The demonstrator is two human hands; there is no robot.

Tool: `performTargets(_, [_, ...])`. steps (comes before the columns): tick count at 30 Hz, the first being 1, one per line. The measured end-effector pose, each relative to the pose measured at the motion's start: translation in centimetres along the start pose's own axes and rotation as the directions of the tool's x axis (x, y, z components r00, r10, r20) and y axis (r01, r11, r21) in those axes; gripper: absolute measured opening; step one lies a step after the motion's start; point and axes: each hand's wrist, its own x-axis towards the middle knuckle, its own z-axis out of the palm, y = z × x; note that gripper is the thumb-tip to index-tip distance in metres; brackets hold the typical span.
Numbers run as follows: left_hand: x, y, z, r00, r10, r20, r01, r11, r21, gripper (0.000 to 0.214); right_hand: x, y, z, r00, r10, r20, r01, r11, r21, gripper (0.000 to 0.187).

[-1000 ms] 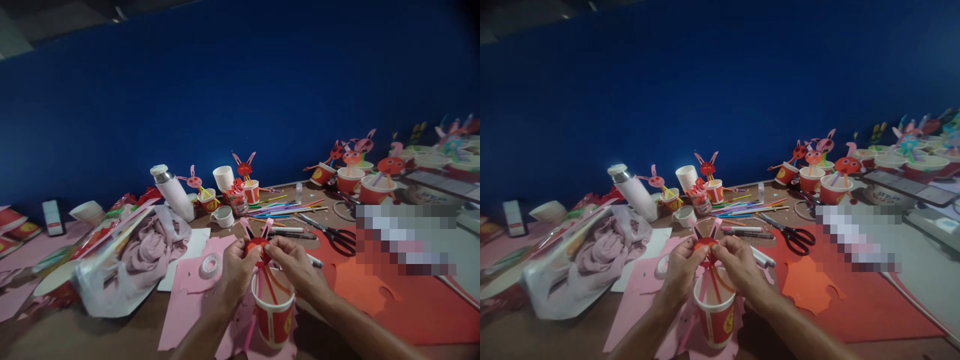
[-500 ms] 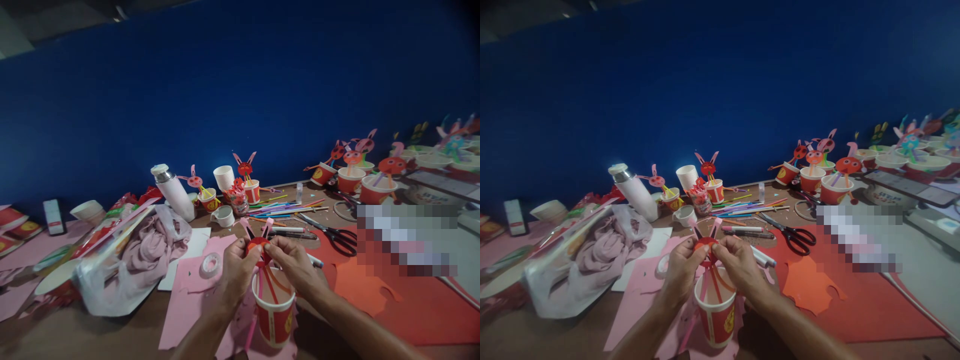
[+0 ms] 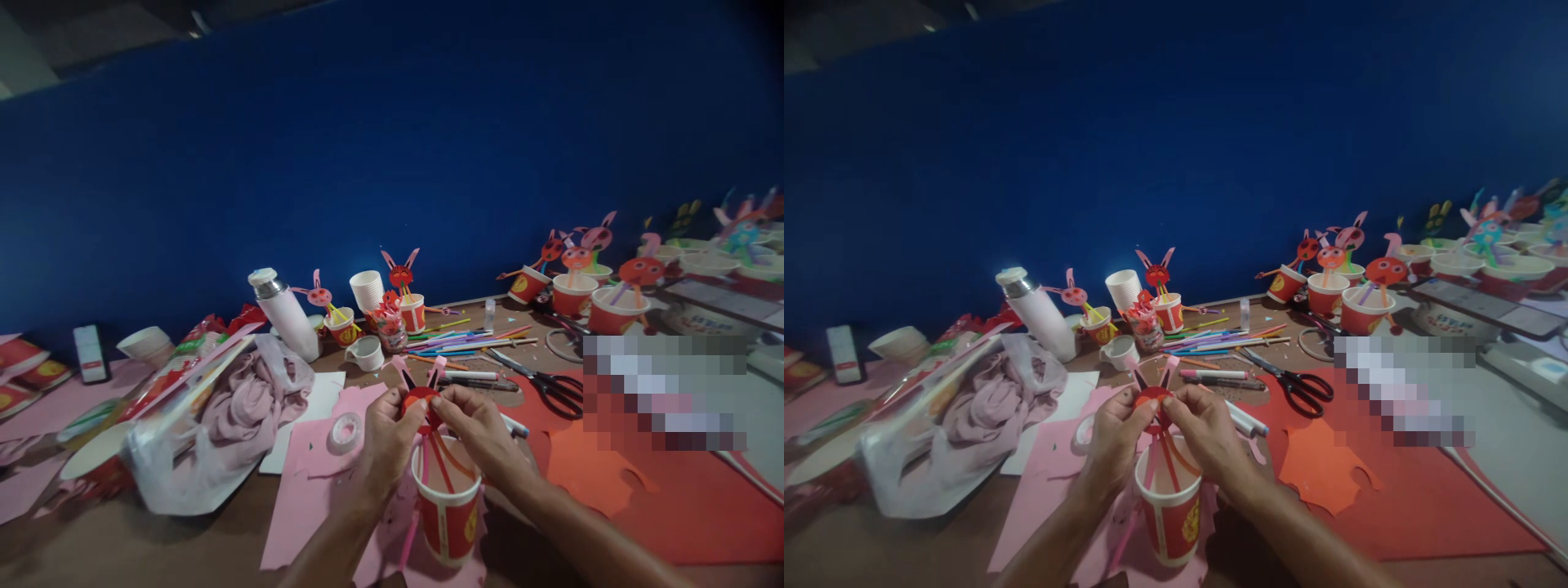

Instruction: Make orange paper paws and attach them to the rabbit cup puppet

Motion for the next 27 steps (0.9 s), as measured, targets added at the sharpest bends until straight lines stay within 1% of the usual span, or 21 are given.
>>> performTargets(3, [0.04,-0.04,-0.07,1.000,0.000,-0.003,0.000,1.000,0.002,0.010,0.02,0.04,-0.01,1.000,-0.003,-0.010,0.003,1.000,-0.026,0.025])
performTargets(7, [-0.03,0.14,-0.02,1.000,0.001,0.000,-0.001,1.000,-0.030,0.011,0.04,-0.18,-0.05,0.999,0.016,-0.030,-0.017,1.000,-0.017,0.024])
performTargets(11, [-0.13,0.37,0.12,1.000,-0.015,-0.005,0.015,0.999,-0.037,0.012,-0.02,-0.43,-0.02,0.999,0.016,-0.028,-0.015,1.000,0.020,0.022])
performTargets(14, [-0.07,0.15,0.09,1.000,-0.026,0.004,0.026,0.998,-0.051,0.014,-0.05,-0.47,0.05,0.999,0.028,-0.027,-0.026,0.998,0.062,0.022])
performTargets(19, [0.05,-0.37,-0.10,0.998,0.009,0.059,-0.004,0.996,-0.086,0.015,-0.01,-0.39,0.04,0.998,0.048,-0.035,-0.044,0.994,0.101,0.027])
performTargets(25, [-0.26,0.11,-0.02,0.994,0.001,0.110,0.018,0.984,-0.175,0.017,0.12,-0.19,-0.08,0.998,0.050,-0.025,-0.047,0.991,0.127,0.030])
performTargets(27, [-0.28,0.11,-0.06,0.995,0.008,0.102,0.012,0.982,-0.189,0.017,0.16,-0.14,-0.10,0.998,0.053,-0.032,-0.049,0.991,0.128,0.030])
